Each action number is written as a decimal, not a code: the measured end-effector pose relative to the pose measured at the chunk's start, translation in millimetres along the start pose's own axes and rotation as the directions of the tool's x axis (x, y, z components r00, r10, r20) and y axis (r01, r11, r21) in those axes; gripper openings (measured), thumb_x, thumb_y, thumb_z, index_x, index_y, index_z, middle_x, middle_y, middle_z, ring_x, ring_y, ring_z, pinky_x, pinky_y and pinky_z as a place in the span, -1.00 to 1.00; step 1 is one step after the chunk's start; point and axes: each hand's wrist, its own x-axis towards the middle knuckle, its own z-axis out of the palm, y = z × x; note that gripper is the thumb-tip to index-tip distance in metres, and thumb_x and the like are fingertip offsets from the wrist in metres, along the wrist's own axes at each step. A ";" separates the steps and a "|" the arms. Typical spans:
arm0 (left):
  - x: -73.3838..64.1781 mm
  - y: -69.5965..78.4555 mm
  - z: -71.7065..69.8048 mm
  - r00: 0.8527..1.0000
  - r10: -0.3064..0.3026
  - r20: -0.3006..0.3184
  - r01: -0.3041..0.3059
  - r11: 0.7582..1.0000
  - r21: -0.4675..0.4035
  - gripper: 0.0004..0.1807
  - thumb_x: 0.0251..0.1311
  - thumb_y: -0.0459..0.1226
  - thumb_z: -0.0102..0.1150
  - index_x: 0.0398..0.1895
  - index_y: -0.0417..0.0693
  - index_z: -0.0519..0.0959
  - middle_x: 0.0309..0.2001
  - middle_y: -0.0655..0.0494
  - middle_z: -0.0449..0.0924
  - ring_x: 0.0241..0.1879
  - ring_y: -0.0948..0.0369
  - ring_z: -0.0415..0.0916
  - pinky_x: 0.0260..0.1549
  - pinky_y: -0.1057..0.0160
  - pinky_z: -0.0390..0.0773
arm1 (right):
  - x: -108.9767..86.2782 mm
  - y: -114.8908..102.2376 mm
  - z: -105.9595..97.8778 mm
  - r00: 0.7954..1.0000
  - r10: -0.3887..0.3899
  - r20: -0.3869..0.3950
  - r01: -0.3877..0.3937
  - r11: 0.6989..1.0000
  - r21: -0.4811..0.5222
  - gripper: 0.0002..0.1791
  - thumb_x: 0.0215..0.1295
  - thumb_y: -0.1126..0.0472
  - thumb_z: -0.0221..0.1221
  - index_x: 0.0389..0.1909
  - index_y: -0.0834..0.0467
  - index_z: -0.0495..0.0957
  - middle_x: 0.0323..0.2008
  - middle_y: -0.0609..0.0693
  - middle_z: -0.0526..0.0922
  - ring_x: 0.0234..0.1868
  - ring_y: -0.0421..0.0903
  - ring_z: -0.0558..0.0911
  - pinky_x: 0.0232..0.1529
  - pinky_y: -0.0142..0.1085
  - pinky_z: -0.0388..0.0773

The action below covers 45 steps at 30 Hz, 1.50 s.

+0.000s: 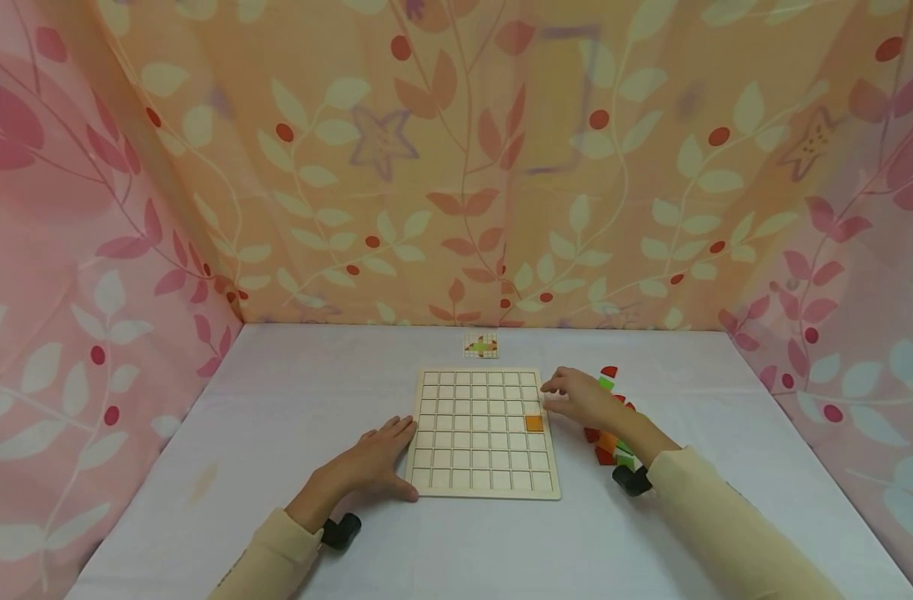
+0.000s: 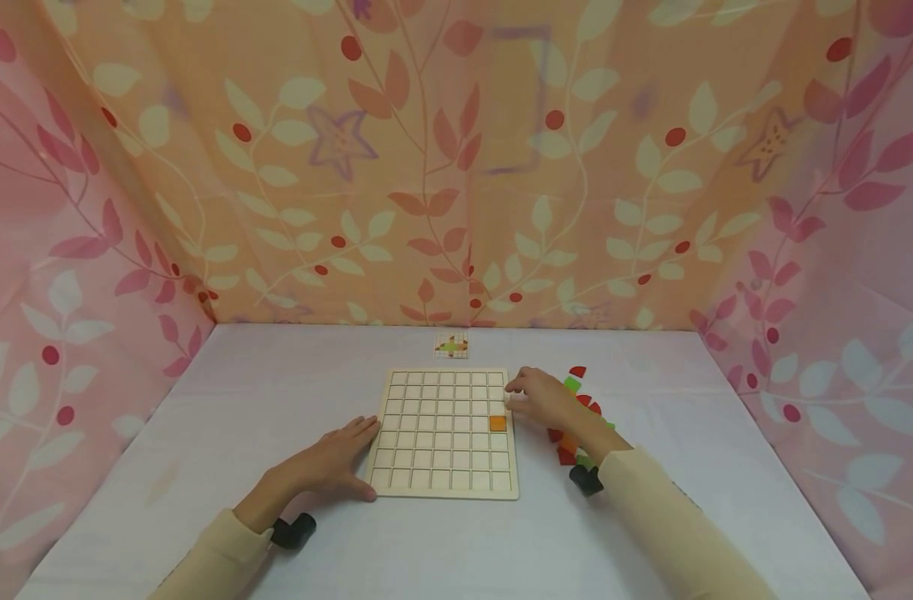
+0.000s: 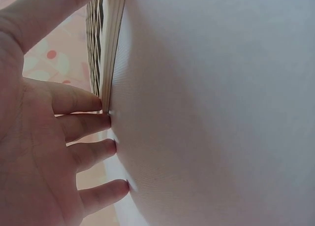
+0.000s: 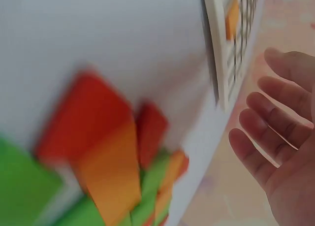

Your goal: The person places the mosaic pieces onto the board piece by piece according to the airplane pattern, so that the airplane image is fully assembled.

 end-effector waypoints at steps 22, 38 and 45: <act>1.5 -0.9 0.6 1.000 0.000 0.002 0.000 1.000 0.009 0.22 -0.20 0.07 0.55 0.49 -0.22 0.11 0.53 -0.12 0.05 0.54 -0.09 -0.06 0.42 -0.20 0.08 | 13.9 100.7 -44.0 0.973 0.222 -0.062 -0.222 0.975 0.004 -0.65 0.31 0.27 0.15 0.04 0.38 0.58 -0.06 0.32 0.54 -0.06 0.21 0.52 0.10 0.10 0.52; 2.2 -0.7 -0.8 1.000 -0.001 0.005 0.001 1.000 0.021 0.21 -0.19 0.07 0.54 0.50 -0.21 0.11 0.53 -0.11 0.06 0.54 -0.10 -0.06 0.42 -0.19 0.10 | 18.7 115.0 -30.8 0.971 0.239 -0.030 -0.239 0.971 -0.013 -0.67 0.25 0.36 0.13 0.02 0.36 0.60 -0.05 0.30 0.54 -0.06 0.18 0.50 0.19 0.11 0.48; 2.0 -1.2 -0.3 1.000 -0.002 0.004 0.002 1.000 0.019 0.21 -0.20 0.07 0.55 0.49 -0.21 0.11 0.53 -0.11 0.06 0.54 -0.10 -0.06 0.41 -0.20 0.09 | 21.0 111.4 -30.8 0.960 0.278 0.004 -0.278 0.960 -0.030 -0.70 0.28 0.37 0.11 0.00 0.36 0.60 -0.10 0.27 0.53 -0.11 0.14 0.49 0.18 0.10 0.49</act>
